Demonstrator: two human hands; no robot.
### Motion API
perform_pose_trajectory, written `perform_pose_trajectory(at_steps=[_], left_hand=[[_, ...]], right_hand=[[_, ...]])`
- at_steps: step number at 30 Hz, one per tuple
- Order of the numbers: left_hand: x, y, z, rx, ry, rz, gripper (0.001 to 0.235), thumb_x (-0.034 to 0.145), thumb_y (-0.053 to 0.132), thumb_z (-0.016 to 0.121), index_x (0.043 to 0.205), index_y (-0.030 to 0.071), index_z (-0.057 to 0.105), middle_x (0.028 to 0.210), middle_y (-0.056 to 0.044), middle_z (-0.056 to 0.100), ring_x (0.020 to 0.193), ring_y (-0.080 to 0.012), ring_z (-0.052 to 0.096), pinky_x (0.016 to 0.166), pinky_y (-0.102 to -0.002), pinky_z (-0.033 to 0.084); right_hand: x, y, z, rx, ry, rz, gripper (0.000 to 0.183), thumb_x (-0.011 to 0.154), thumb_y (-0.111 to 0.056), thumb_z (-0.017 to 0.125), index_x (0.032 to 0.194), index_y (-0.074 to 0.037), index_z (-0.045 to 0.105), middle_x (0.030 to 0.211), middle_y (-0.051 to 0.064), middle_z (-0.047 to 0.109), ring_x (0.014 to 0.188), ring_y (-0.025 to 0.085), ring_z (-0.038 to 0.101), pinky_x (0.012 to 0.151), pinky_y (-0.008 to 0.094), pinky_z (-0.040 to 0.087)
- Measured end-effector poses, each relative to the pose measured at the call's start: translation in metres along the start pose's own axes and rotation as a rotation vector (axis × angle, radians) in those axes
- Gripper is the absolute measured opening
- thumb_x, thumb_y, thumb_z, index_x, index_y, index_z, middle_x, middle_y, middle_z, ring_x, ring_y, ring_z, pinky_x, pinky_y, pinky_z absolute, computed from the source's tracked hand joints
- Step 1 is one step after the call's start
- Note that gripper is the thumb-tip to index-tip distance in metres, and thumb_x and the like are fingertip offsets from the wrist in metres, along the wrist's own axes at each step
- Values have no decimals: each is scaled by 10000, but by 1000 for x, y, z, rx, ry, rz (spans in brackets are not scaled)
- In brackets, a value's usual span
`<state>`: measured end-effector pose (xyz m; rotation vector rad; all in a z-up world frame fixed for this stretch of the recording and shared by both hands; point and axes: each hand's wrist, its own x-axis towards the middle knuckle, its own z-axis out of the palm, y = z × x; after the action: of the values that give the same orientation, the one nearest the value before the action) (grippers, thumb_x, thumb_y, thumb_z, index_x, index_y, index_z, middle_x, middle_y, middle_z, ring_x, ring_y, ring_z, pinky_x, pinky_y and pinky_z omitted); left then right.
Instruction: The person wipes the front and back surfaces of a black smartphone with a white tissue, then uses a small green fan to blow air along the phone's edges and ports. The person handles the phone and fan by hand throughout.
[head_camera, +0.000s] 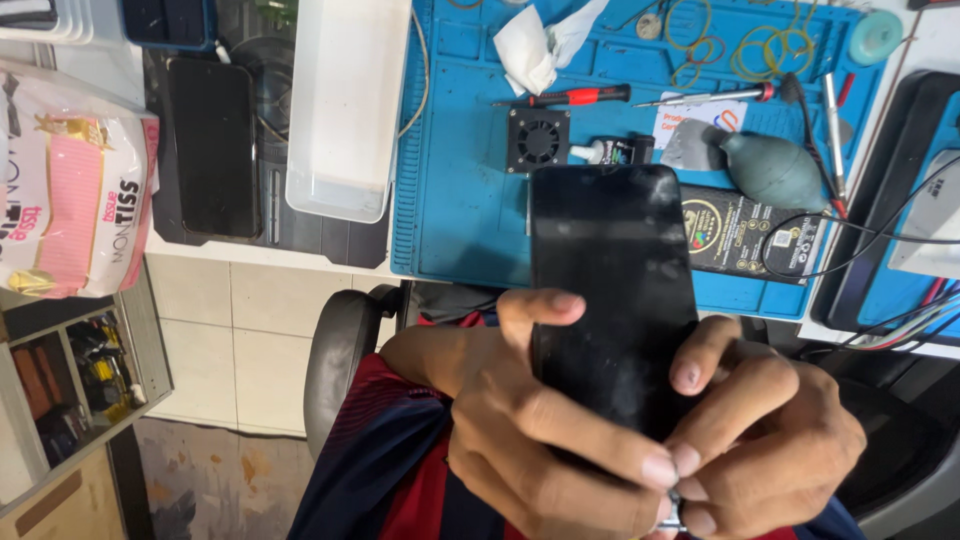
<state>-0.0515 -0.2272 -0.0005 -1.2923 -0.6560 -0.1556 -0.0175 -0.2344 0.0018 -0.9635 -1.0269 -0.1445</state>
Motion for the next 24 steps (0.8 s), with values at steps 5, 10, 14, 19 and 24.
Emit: perform_pose_trajectory(at_steps=[5,10,14,19,24], left_hand=[[52,-13,11,-360,-379,-227,341,1005,150,608,1122,-170,609,908,-325,656,762,-392,692,673,-435,576],[78,-53,97,-1614,-889,-419,314,706,350,569,898,102,560,754,-78,572,706,-271,642,726,-429,505],[68,-71,130,-1836,-1088,-164,306,700,349,711,869,141,564,780,-48,595,717,-235,682,660,-398,520],[31,-49,57,-1442,-730,-337,333,874,252,602,1060,-23,571,811,-121,626,673,-260,660,622,-378,513],[3,-6,-38,-607,-621,-524,407,1048,154,492,1252,-187,578,842,-194,656,629,-285,637,584,-358,505]], right_hand=[[19,-18,29,-130,215,337,193,916,-147,728,753,-113,632,732,8,694,709,80,691,861,342,536],[15,-31,69,-255,535,412,301,1017,-163,591,739,-60,541,622,14,675,517,77,626,713,323,556],[-14,-48,77,-450,630,543,327,1030,-174,570,764,-24,455,576,5,634,469,86,540,669,335,532],[-1,-50,67,-594,587,595,326,1004,-174,585,759,-1,459,578,22,558,479,127,493,630,348,503],[72,-20,69,-615,595,704,304,968,-90,631,688,-41,523,640,-18,572,588,127,546,699,351,494]])
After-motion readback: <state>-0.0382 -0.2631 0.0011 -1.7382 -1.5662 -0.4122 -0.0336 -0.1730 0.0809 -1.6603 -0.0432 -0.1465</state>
